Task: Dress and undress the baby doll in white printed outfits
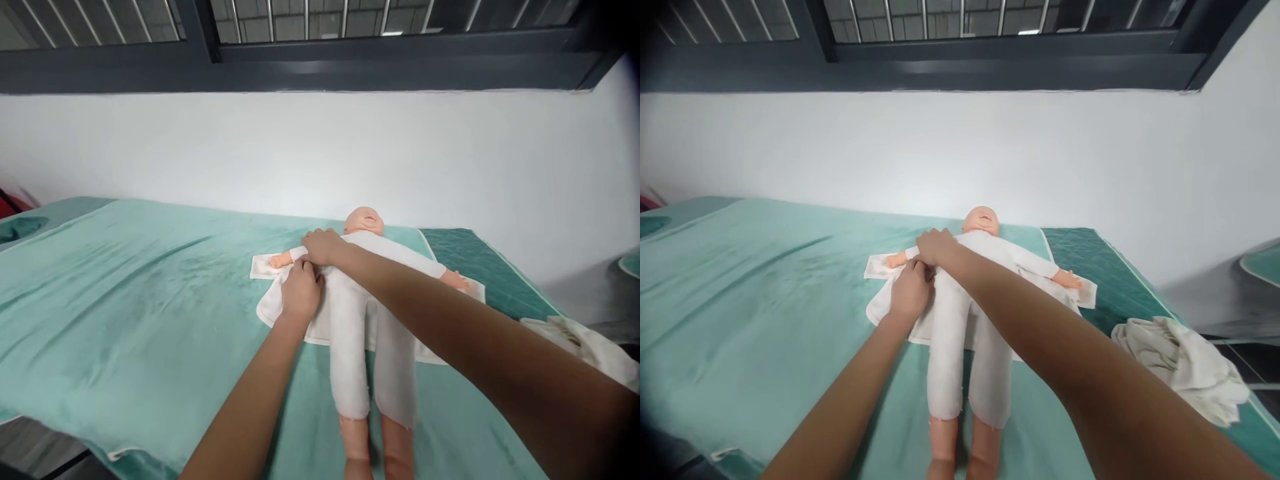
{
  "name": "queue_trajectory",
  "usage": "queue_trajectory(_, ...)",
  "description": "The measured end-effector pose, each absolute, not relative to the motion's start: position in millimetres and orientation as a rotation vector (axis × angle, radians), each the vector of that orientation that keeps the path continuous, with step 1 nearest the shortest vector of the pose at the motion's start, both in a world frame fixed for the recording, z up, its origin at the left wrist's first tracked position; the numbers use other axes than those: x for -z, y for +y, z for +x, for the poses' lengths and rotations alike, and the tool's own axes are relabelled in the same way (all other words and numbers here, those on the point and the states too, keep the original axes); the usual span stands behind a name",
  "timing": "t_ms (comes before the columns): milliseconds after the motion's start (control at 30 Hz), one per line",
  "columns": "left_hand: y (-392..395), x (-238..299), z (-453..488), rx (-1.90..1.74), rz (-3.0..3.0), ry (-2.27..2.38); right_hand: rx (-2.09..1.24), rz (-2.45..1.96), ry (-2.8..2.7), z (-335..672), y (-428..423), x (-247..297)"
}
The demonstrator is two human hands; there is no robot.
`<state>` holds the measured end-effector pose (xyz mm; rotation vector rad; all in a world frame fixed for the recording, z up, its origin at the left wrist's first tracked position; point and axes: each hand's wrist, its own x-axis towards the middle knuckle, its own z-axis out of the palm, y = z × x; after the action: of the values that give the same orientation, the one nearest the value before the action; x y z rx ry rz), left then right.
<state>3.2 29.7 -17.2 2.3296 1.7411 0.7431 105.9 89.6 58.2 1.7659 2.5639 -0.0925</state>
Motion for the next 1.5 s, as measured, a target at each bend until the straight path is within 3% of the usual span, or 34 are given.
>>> queue_trajectory(267,46,24,-19,-1.285,1.574,1.522,0.2,1.901,2.607,142,75,-62)
queue_trajectory(400,51,26,-30,-1.375,1.402,1.423,0.316,1.949,2.696,157,61,-61)
queue_trajectory(633,53,32,-31,-1.54,1.145,1.348,0.185,1.897,2.567,169,48,-58)
queue_trajectory(1500,34,20,-23,-1.617,1.289,1.236,0.082,1.918,2.402,156,47,-50)
